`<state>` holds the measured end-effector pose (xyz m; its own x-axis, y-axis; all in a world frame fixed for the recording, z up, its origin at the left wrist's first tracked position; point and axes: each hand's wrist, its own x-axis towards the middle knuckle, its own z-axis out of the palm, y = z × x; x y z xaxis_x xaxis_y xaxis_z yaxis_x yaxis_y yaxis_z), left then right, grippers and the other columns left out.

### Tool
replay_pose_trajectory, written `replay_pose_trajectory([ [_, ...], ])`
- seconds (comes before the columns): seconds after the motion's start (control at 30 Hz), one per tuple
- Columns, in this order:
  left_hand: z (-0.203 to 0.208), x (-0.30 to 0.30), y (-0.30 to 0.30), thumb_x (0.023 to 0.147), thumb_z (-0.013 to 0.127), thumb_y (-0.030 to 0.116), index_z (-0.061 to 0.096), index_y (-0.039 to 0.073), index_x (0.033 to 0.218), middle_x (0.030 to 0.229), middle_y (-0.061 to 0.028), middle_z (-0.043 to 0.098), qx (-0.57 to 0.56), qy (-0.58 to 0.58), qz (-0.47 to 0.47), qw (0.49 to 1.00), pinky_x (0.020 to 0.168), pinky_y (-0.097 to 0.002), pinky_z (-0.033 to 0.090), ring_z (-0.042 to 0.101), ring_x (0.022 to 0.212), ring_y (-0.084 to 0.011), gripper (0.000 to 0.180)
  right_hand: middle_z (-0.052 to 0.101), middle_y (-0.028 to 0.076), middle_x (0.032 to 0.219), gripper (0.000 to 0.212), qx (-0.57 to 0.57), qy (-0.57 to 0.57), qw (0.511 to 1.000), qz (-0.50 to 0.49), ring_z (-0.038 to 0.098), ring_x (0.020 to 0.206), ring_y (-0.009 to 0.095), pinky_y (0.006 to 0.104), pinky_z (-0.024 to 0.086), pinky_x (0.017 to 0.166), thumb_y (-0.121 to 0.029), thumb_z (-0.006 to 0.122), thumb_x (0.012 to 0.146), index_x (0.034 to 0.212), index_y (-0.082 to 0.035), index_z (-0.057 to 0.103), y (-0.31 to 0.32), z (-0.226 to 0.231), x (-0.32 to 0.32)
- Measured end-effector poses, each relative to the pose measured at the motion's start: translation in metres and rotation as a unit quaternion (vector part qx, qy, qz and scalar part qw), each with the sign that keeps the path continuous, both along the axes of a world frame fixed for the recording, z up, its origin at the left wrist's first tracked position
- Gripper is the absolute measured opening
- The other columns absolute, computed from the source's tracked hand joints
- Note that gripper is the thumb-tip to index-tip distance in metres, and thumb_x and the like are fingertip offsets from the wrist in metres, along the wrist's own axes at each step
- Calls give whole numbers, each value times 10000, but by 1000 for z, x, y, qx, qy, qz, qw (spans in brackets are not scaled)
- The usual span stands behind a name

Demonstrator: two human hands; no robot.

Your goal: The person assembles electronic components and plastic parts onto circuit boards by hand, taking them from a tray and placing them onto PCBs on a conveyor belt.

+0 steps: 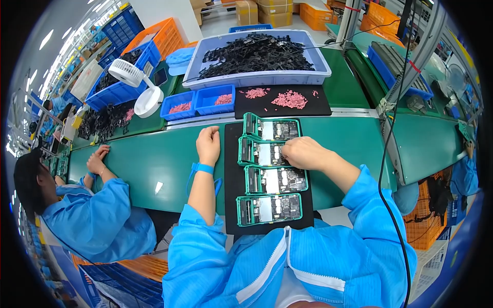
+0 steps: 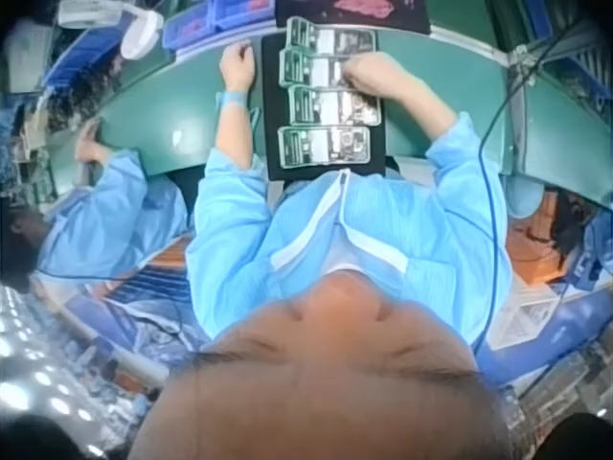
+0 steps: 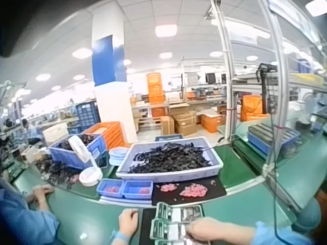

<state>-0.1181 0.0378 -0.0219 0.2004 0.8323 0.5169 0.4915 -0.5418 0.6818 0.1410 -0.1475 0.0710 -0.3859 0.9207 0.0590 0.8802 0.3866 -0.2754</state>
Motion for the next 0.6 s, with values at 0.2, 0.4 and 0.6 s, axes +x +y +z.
replay_pose_trajectory([
  [0.2,12,6,-12,834,610,55,670,24,921,822,-102,624,-40,4,-22,999,651,-316,497,605,676,-204,110,639,142,789,53,20,-80,996,23,644,784,335,427,521,674,-54,584,723,739,-4,591,2,1,-5],
  [0.4,11,0,-11,828,616,54,670,22,916,830,-105,623,-60,-7,-19,998,650,-315,498,610,683,-209,108,617,113,970,175,39,-11,999,21,602,927,298,396,499,772,-37,600,710,874,-56,658,-11,1,5],
  [0.6,14,3,-10,823,617,54,670,24,904,825,-102,620,-49,2,-26,998,651,-319,499,608,681,-217,101,574,73,1100,322,165,-64,983,51,558,1027,228,337,436,817,-128,571,792,1106,-110,639,-40,-14,8],
])
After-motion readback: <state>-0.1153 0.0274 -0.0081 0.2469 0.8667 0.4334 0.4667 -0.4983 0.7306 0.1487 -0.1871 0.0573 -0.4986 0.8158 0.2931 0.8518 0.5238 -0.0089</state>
